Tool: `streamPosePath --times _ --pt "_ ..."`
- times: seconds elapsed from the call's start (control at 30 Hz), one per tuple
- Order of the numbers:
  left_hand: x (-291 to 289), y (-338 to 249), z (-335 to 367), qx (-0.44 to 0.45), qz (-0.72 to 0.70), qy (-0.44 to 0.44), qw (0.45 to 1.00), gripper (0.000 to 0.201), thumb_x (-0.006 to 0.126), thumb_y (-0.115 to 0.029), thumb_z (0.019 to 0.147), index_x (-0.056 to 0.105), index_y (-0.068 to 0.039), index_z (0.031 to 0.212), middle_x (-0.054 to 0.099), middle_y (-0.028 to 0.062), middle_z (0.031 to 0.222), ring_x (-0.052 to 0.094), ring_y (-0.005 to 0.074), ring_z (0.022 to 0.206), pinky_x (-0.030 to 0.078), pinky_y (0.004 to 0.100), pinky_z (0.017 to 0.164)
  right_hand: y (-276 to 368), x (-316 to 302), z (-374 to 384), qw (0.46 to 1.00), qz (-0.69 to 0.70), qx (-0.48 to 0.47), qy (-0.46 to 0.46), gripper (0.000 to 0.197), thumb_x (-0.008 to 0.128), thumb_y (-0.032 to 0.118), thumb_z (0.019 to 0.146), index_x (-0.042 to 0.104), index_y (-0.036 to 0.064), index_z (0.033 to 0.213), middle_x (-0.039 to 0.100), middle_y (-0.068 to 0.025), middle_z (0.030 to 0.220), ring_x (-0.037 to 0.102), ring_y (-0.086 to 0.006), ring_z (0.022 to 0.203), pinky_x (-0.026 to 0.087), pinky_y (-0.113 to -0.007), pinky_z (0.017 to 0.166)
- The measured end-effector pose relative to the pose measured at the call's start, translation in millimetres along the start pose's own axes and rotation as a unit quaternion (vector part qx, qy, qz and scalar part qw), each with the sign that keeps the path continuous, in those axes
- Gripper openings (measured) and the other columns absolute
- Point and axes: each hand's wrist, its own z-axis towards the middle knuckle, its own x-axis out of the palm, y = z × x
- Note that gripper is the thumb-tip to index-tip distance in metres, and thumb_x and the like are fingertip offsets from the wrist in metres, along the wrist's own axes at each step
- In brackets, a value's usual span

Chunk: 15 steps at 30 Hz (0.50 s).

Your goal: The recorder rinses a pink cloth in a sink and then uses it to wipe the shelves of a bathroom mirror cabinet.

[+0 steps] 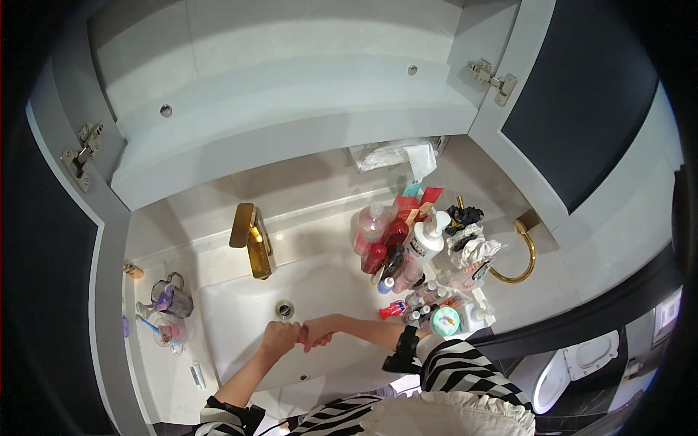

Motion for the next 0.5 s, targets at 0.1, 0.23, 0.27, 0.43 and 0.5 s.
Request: streamPosePath --times 0.1,0.23,0.27,0.43,0.5 --pt "-2.4 -1.1 -5.9 -0.006 -0.004 -0.005 1.0 0.007 0.054 -0.015 0.066 0.055 -0.01 0.062 0.059 0.009 0.057 0.059 0.021 0.049 0.047 0.0325 0.047 -2.7 21.9 7.4 0.946 -0.226 -0.088 -0.216 0.018 0.064 0.015 0.061 0.052 0.0041 0.069 0.057 -0.0099 0.066 0.056 -0.0229 0.054 0.046 -0.033 0.048" --pt "2.6 0.8 10.5 -0.077 -0.042 -0.011 0.996 0.007 0.055 -0.017 0.065 0.057 -0.01 0.063 0.059 0.0076 0.059 0.059 0.0225 0.052 0.047 0.0337 0.05 1.6 14.4 5.6 0.876 -0.305 -0.079 -0.365 0.022 0.06 0.017 0.06 0.056 0.0045 0.077 0.059 -0.0158 0.076 0.058 -0.0315 0.072 0.048 -0.04 0.063" --pt "0.8 -0.6 12.8 -0.112 -0.082 -0.004 0.99 0.007 0.056 -0.018 0.065 0.058 -0.011 0.065 0.06 0.0071 0.06 0.059 0.0235 0.055 0.047 0.0349 0.051 -2.6 6.3 10.8 0.863 -0.331 -0.092 -0.37 0.02 0.059 0.017 0.061 0.057 0.0056 0.077 0.059 -0.0166 0.076 0.058 -0.032 0.071 0.048 -0.04 0.062" --pt "-8.3 8.1 11.8 -0.195 -0.13 0.019 0.972 0.011 0.057 -0.025 0.065 0.061 -0.015 0.069 0.061 0.0063 0.066 0.06 0.0256 0.064 0.048 0.0368 0.056 21.3 -1.2 4.0 0.838 -0.392 -0.106 -0.364 0.018 0.057 0.018 0.061 0.059 0.0047 0.073 0.059 -0.0174 0.073 0.059 -0.0324 0.068 0.048 -0.04 0.061" --pt "-20.2 13.3 14.9 -0.146 -0.119 0.078 0.979 0.017 0.059 -0.029 0.063 0.061 -0.014 0.071 0.061 0.0086 0.069 0.06 0.0279 0.065 0.048 0.0387 0.062 24.8 -4.9 1.4 0.84 -0.423 -0.113 -0.32 0.016 0.057 0.016 0.061 0.058 0.0028 0.07 0.059 -0.0176 0.07 0.059 -0.0329 0.067 0.048 -0.041 0.061"
